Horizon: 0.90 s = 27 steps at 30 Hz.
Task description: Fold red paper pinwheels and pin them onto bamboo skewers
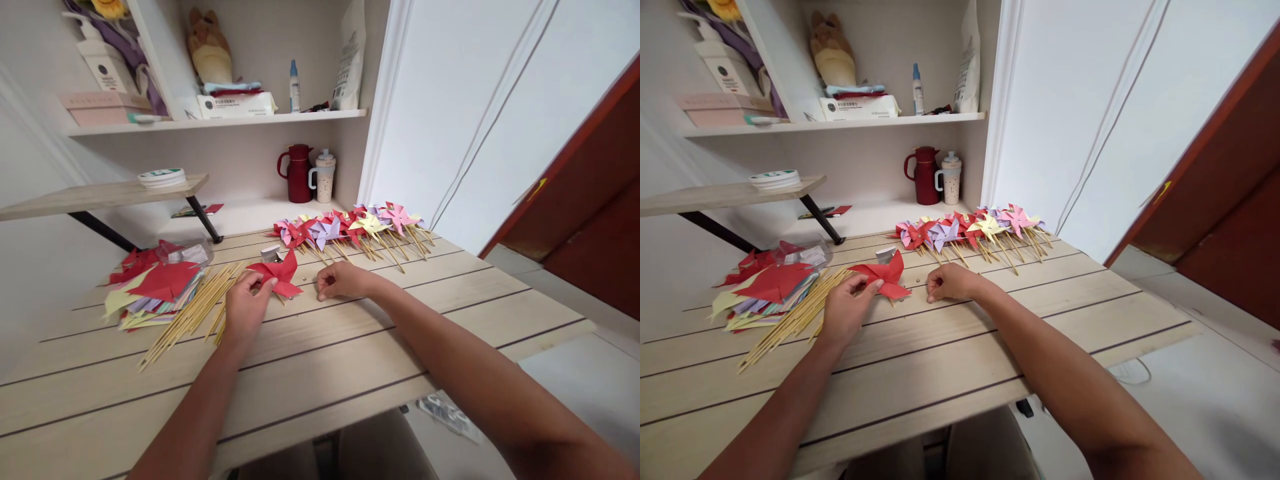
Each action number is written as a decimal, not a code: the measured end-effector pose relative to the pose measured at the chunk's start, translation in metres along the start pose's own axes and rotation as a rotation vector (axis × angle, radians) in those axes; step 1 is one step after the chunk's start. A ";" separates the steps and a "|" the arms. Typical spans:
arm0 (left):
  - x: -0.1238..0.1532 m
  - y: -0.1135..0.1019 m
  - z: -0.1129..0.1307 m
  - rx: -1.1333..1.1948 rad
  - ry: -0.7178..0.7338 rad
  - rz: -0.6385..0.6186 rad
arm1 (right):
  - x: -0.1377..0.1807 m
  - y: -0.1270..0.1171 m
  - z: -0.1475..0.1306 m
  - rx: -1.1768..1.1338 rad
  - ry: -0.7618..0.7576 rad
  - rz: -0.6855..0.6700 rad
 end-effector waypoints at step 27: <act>0.000 -0.004 0.005 0.043 -0.004 0.042 | 0.027 0.002 0.005 0.077 -0.202 0.187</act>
Point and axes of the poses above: each hand's wrist, its own x-axis away from the middle knuckle, its own y-axis out of the palm, z = x × y, the point moved 1 cm from there along -x, towards the middle knuckle, and after that the axes turned 1 degree about -z, right-handed, at the moved point
